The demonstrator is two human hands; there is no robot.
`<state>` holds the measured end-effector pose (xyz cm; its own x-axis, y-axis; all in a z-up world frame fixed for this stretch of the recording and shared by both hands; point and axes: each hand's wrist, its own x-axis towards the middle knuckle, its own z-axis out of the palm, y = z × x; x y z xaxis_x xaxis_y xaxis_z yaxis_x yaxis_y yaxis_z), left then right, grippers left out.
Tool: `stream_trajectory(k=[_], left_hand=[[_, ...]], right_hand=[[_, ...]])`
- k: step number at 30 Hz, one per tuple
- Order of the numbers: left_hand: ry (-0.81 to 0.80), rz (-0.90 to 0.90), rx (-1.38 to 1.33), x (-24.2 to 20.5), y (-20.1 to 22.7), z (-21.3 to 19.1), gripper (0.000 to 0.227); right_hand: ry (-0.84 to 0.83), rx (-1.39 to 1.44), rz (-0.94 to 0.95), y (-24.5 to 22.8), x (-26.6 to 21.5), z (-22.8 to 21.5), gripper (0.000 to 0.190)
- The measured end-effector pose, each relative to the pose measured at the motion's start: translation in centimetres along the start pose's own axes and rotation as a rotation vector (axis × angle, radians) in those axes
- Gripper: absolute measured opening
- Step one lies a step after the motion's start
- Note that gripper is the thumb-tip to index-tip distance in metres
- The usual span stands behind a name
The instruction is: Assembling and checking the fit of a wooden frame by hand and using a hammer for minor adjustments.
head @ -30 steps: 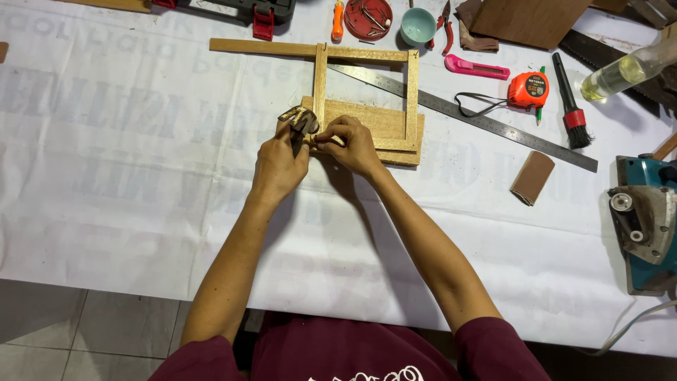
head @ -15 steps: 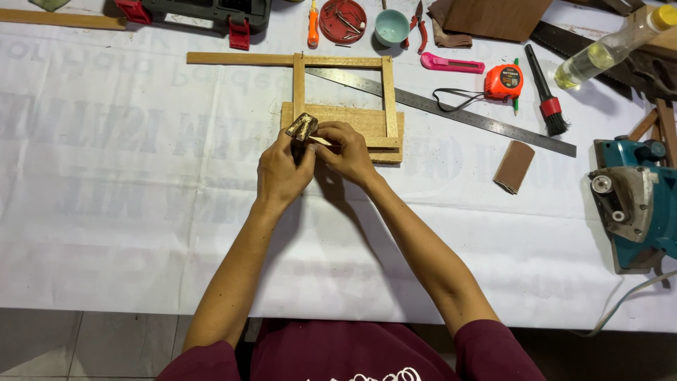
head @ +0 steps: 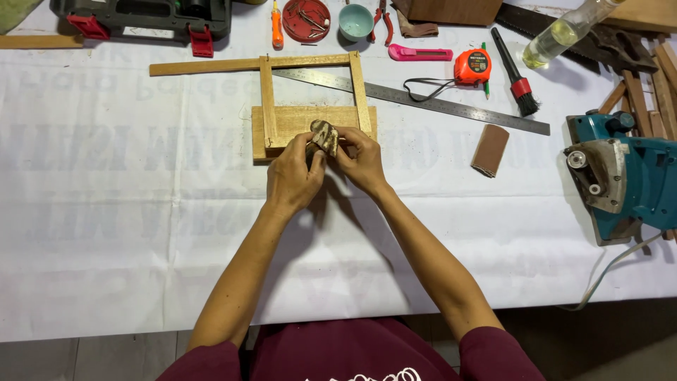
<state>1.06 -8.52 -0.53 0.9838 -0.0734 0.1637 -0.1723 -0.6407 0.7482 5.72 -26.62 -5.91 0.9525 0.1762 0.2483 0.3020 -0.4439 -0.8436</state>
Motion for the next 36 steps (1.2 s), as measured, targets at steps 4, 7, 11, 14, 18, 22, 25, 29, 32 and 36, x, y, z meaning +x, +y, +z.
stream_trajectory(k=[4, 7, 11, 14, 18, 22, 25, 29, 32, 36], left_hand=[[-0.066, 0.003, 0.001, 0.7, 2.3, 1.5, 0.037], [-0.048, 0.075, -0.007, 1.3, 4.1, 2.8, 0.038], [-0.101, 0.091, -0.018, 2.0, 6.5, 4.8, 0.037], [-0.104, 0.148, -0.027, 2.4, 7.9, 6.7, 0.037], [-0.103, 0.224, -0.014, 2.8, 9.0, 9.6, 0.036], [-0.130, 0.268, -0.008, 3.2, 10.4, 11.7, 0.034], [-0.118, 0.336, 0.002, 3.7, 10.9, 13.5, 0.033], [-0.183, 0.332, 0.055, 4.2, 11.7, 15.8, 0.033], [-0.164, 0.372, 0.074, 4.5, 11.8, 17.7, 0.034], [-0.154, 0.396, 0.117, 4.9, 12.2, 19.5, 0.041]], right_hand=[[0.076, 0.049, 0.035, -0.7, -1.0, -2.7, 0.038], [0.137, 0.057, 0.096, -1.5, -1.9, -5.0, 0.041], [0.198, 0.107, 0.034, -1.3, -3.2, -7.9, 0.048], [0.243, 0.141, 0.071, 0.1, -4.1, -9.8, 0.043], [0.295, 0.217, 0.202, 2.1, -5.4, -12.0, 0.041], [0.325, 0.296, 0.345, 4.9, -6.9, -14.4, 0.044], [0.328, 0.348, 0.154, 6.1, -7.3, -16.5, 0.039], [0.325, 0.389, 0.205, 8.4, -8.2, -18.3, 0.041], [0.352, 0.420, 0.313, 7.9, -8.2, -19.2, 0.035], [0.413, 0.019, 0.295, 8.2, -8.5, -19.6, 0.026]])
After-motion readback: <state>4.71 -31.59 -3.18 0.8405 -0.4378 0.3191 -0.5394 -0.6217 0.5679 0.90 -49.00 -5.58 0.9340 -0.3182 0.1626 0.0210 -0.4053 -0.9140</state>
